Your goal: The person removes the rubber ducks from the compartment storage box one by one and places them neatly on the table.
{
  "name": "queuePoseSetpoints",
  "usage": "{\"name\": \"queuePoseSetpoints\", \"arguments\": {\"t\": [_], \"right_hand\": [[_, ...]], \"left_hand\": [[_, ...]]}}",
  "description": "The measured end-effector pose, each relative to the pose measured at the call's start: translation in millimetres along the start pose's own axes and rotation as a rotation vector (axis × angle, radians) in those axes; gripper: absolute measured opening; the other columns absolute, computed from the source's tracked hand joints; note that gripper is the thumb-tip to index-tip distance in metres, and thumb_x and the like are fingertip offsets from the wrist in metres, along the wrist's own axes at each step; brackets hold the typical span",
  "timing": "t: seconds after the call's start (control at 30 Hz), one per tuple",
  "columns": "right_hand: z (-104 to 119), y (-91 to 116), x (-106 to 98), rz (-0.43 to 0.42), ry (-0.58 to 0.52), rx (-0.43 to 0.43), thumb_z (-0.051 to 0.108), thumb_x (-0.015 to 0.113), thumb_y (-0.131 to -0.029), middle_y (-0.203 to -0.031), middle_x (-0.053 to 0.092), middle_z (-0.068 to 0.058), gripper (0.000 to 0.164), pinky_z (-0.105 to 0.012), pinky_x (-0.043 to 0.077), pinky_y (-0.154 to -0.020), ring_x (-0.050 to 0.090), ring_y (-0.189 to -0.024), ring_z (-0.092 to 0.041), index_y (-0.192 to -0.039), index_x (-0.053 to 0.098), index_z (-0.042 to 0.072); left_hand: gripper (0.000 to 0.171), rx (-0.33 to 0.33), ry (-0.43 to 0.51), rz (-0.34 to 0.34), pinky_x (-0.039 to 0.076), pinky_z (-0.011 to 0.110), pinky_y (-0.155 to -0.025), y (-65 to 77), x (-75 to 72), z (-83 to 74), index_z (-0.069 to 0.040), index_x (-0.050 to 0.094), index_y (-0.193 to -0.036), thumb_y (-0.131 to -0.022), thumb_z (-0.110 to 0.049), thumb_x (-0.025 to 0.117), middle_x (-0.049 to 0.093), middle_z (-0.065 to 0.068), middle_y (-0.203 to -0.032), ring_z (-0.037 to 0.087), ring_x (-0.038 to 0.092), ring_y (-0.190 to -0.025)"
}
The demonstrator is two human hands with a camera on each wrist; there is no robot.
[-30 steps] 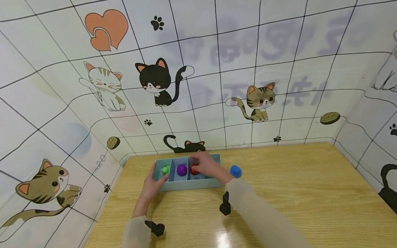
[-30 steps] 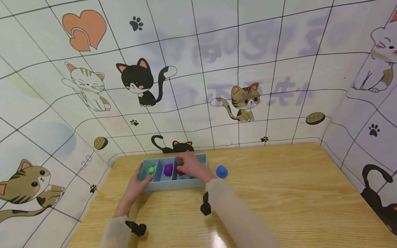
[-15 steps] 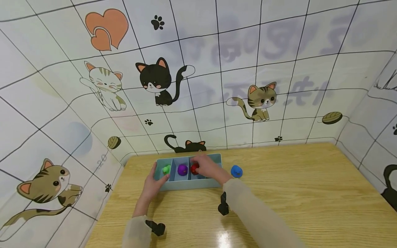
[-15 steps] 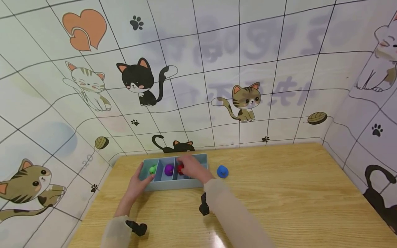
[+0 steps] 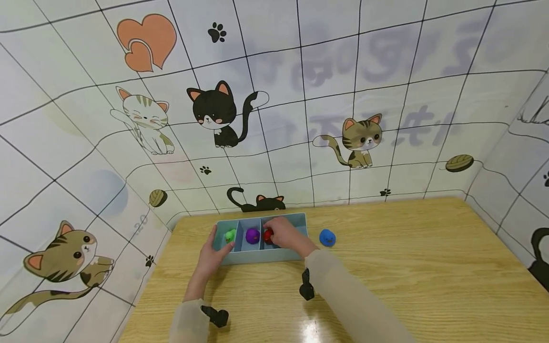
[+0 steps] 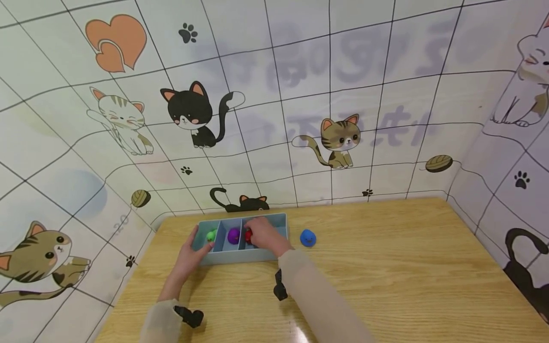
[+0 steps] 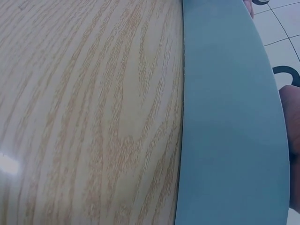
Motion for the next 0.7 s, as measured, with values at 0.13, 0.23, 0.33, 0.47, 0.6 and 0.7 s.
{"name": "queuePoseSetpoints", "arguments": {"t": [0.13, 0.23, 0.33, 0.47, 0.6, 0.7], "right_hand": [[1.8, 1.3, -1.0, -0.016, 0.001, -0.014, -0.005, 0.065, -0.092, -0.117, 0.073, -0.014, 0.032, -0.045, 0.044, -0.106, 0.063, -0.113, -0.033, -0.123, 0.073, 0.000], [2.7, 2.6, -1.9, -0.023, -0.013, -0.022, -0.006, 0.065, -0.092, -0.112, 0.074, -0.013, 0.029, -0.046, 0.042, -0.107, 0.063, -0.110, -0.033, -0.119, 0.074, 0.001], [3.1, 2.8, -2.3, -0.026, -0.014, -0.033, -0.005, 0.065, -0.093, -0.110, 0.075, -0.012, 0.027, -0.046, 0.042, -0.107, 0.063, -0.108, -0.032, -0.117, 0.075, 0.000], [2.7, 3.3, -3.1, -0.020, -0.034, -0.052, -0.004, 0.064, -0.094, -0.110, 0.075, -0.012, 0.026, -0.046, 0.041, -0.107, 0.063, -0.108, -0.031, -0.118, 0.075, 0.000], [0.6, 6.1, -5.4, -0.003, -0.141, -0.055, -0.007, 0.062, -0.095, -0.112, 0.073, -0.014, 0.027, -0.043, 0.049, -0.098, 0.063, -0.103, -0.028, -0.119, 0.073, -0.003], [-1.5, 8.4, -6.6, 0.014, -0.233, -0.041, -0.009, 0.059, -0.096, -0.116, 0.072, -0.015, 0.029, -0.041, 0.053, -0.091, 0.062, -0.102, -0.027, -0.122, 0.071, -0.004]], "left_hand": [[0.094, 0.003, -0.003, -0.001, 0.014, 0.062, -0.121, 0.1, -0.2, -1.2, -0.008, 0.015, -0.165, -0.096, -0.035, 0.073, 0.016, 0.029, -0.166, 0.051, 0.014, -0.151], [0.094, -0.003, -0.001, -0.002, 0.014, 0.062, -0.121, -0.1, -0.2, -0.3, -0.009, 0.015, -0.165, -0.096, -0.034, 0.074, 0.016, 0.028, -0.166, 0.050, 0.014, -0.151], [0.094, -0.008, 0.000, -0.005, 0.014, 0.062, -0.121, -0.4, -0.4, 0.9, -0.010, 0.015, -0.165, -0.096, -0.034, 0.074, 0.016, 0.028, -0.166, 0.050, 0.014, -0.151], [0.094, -0.013, 0.000, -0.012, 0.015, 0.062, -0.121, -0.4, -0.8, 1.6, -0.011, 0.015, -0.166, -0.095, -0.034, 0.074, 0.017, 0.027, -0.166, 0.050, 0.015, -0.151], [0.095, -0.008, 0.002, -0.010, 0.015, 0.063, -0.120, -0.1, -0.3, 0.8, -0.011, 0.015, -0.166, -0.095, -0.035, 0.074, 0.017, 0.027, -0.166, 0.050, 0.015, -0.150], [0.095, -0.007, 0.000, -0.009, 0.015, 0.062, -0.121, 0.3, 0.0, 0.4, -0.010, 0.015, -0.165, -0.095, -0.035, 0.074, 0.017, 0.027, -0.166, 0.050, 0.015, -0.151]]}}
Point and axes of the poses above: each hand's wrist, its own y-axis away from the middle knuckle, its own x-axis out of the palm, z = x × y, the point moved 9 cm from there along -y, towards the middle knuckle
